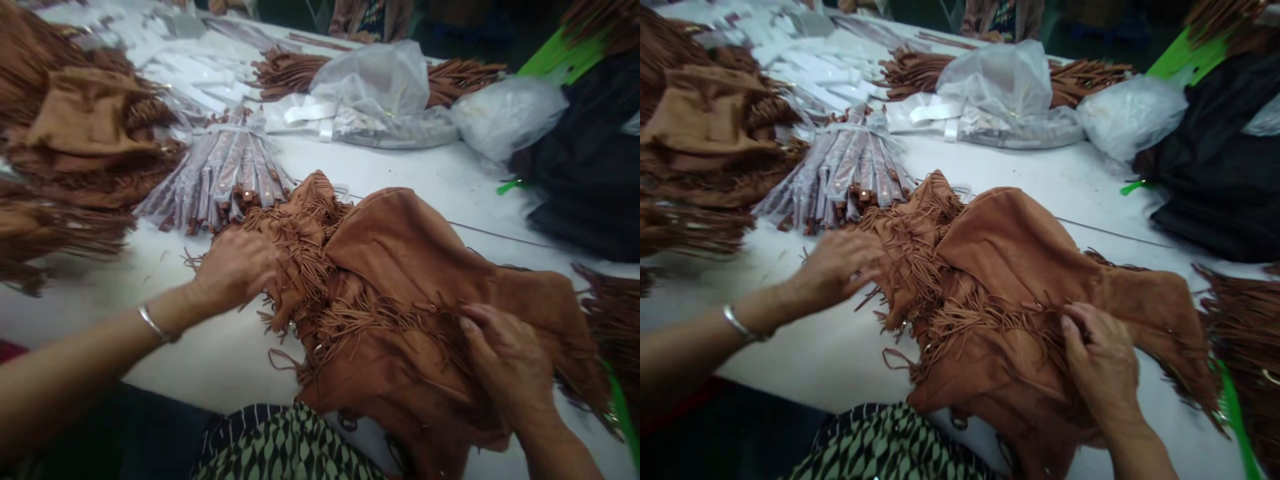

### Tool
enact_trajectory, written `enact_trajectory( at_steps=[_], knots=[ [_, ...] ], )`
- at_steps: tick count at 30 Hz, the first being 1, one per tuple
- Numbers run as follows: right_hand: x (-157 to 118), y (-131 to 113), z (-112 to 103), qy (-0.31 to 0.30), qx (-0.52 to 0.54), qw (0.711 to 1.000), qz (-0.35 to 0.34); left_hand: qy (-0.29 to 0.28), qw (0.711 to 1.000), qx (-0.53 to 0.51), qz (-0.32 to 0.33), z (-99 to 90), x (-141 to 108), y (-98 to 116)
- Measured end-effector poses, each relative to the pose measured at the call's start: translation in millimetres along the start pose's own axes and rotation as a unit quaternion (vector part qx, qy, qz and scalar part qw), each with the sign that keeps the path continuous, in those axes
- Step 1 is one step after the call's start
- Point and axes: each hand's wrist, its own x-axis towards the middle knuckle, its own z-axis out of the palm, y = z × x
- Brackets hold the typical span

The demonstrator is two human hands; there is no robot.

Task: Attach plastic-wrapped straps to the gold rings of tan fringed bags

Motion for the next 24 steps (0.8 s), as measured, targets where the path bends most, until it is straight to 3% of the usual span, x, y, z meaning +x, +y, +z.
enact_trajectory(
  at_steps=[3, 5, 7, 9, 12, 14, 16, 18, 21, 24],
  knots=[
    [19.1, 26.0, -11.6, -0.016, 0.000, 0.993, 0.117, 0.000, 0.993, -0.113, -0.022, 39.1, -35.4, 75.7],
    [26.8, 31.0, -18.0, -0.022, 0.038, 0.983, 0.176, 0.040, 0.979, -0.190, -0.056, 56.1, -58.0, 119.7],
    [25.5, 22.3, -22.5, -0.002, 0.068, 0.985, 0.160, 0.050, 0.959, -0.267, -0.080, 64.0, -72.7, 152.7],
    [13.2, 5.7, -24.8, -0.020, 0.087, 0.994, 0.070, 0.020, 0.940, -0.327, -0.093, 65.9, -77.6, 174.4],
    [-22.3, -13.6, -21.7, -0.155, 0.099, 0.978, -0.094, -0.072, 0.921, -0.364, -0.120, 65.6, -74.1, 189.4],
    [-48.3, -16.1, -13.8, -0.208, 0.062, 0.963, -0.160, -0.161, 0.908, -0.356, -0.149, 66.5, -72.5, 191.3],
    [-67.0, -13.7, -3.2, -0.185, -0.003, 0.967, -0.172, -0.253, 0.880, -0.358, -0.182, 68.4, -75.3, 190.5],
    [-73.8, -13.3, 4.2, -0.141, -0.036, 0.978, -0.152, -0.314, 0.835, -0.406, -0.200, 70.0, -82.5, 189.5],
    [-64.9, -24.6, -6.3, -0.148, 0.035, 0.981, -0.120, -0.324, 0.752, -0.529, -0.222, 69.2, -97.1, 190.1],
    [-45.5, -44.0, -43.2, -0.192, 0.125, 0.969, -0.093, -0.291, 0.673, -0.632, -0.249, 63.1, -111.2, 191.5]
  ],
)
